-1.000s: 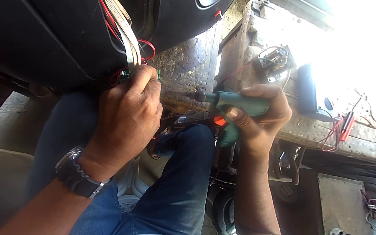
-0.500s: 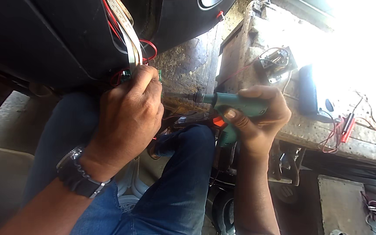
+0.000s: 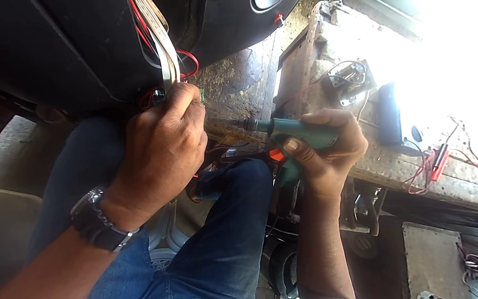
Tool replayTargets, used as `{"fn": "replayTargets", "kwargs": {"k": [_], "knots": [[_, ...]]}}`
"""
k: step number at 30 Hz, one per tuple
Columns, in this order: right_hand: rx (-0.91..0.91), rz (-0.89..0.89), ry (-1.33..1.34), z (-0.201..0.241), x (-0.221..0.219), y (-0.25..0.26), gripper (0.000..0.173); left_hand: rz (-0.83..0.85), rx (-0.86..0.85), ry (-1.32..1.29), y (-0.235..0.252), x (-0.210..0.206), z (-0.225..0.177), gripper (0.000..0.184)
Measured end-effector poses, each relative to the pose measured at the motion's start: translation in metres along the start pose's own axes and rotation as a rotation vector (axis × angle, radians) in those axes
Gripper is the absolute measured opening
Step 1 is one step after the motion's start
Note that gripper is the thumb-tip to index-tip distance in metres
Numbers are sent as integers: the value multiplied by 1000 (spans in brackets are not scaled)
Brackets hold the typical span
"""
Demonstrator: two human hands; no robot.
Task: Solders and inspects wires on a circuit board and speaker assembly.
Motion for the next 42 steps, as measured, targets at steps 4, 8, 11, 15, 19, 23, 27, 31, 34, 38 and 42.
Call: {"fn": "replayTargets", "kwargs": {"k": [4,8,11,15,19,23,27,31,34,38,42], "knots": [[1,0,7,0,0,0,43,3,0,4,0,0,0,18],[4,2,11,0,0,0,43,7,2,3,0,0,0,18],[-3,4,3,0,-1,0,43,12,2,5,0,-1,0,18],[1,6,-12,0,-1,0,44,9,-4,4,0,0,0,18],[14,6,-15,1,0,0,44,13,-6,4,0,-1,0,18],[17,7,-38,1,-1,-1,44,12,-5,10,0,0,-1,19],[13,5,-40,0,-1,-2,44,7,-5,8,0,0,-1,17],[14,0,-24,0,0,-2,44,15,-4,13,0,-1,-1,18],[18,-13,-17,0,2,-3,44,12,-3,7,0,0,-1,18],[17,-7,-12,0,2,-3,44,13,-5,6,0,0,-1,17],[12,-13,-10,-1,1,-3,44,12,-1,3,0,0,-1,18]]}}
Point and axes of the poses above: each hand's wrist, its own y-axis towards the middle knuckle, its own x-axis out of the back of the hand, z = x × y, the point moved 9 cm from there along y, towards the middle knuckle, and after that the axes turned 14 degrees about z, right-handed, at the moved point
